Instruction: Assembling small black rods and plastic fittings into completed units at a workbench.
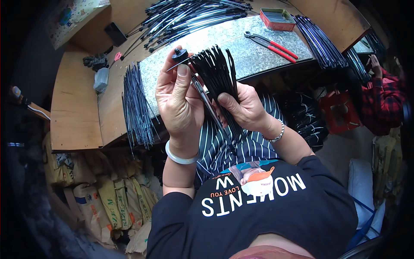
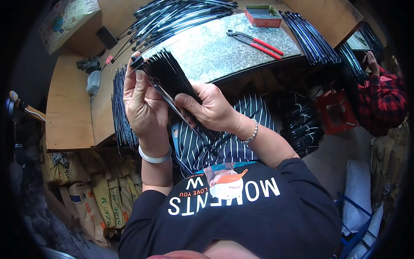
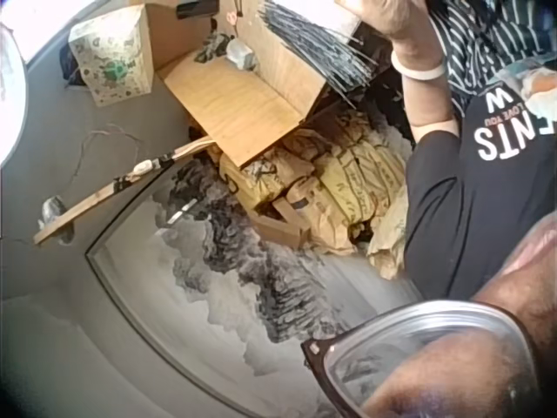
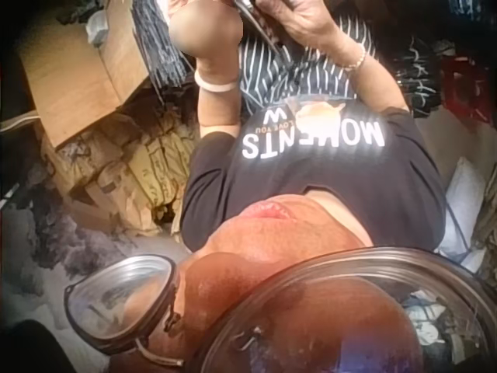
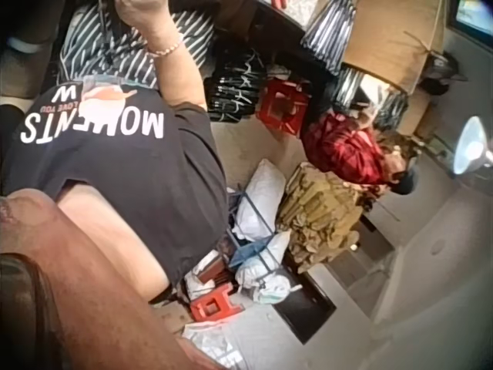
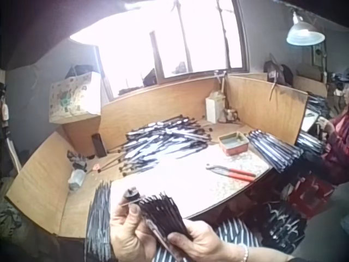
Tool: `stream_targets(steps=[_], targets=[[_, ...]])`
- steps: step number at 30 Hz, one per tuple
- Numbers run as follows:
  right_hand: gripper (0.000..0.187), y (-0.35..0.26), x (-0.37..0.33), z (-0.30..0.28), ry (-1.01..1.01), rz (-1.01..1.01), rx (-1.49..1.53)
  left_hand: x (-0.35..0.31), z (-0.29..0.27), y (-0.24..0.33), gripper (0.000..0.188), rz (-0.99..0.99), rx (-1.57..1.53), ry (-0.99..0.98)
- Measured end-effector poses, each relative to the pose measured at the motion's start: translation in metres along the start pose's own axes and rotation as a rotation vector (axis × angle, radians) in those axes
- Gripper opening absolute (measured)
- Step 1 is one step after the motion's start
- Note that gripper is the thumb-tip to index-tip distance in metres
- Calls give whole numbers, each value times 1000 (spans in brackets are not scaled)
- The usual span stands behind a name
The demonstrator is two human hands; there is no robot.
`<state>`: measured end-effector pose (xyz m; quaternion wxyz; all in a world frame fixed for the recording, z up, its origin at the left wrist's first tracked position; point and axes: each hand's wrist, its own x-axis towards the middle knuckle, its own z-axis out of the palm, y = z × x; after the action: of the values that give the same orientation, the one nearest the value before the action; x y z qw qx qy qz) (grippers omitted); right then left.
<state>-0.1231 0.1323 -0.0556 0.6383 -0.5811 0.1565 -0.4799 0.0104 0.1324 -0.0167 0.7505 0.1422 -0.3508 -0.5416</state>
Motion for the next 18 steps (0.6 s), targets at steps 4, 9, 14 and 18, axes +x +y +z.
stream_targets(steps=[4, 9, 14, 18], targets=[[27, 0, 1, -3, 13, 23, 27, 0, 6, -5, 33, 2, 9, 26], [26, 2, -1, -5, 38, -9, -22, -4, 11, -12, 33, 64, 57, 31], [26, -4, -5, -5, 67, -30, -5, -6, 14, -18, 32, 100, 57, 60], [25, -5, -5, -7, 70, -24, 17, -5, 16, -19, 31, 86, 62, 29]])
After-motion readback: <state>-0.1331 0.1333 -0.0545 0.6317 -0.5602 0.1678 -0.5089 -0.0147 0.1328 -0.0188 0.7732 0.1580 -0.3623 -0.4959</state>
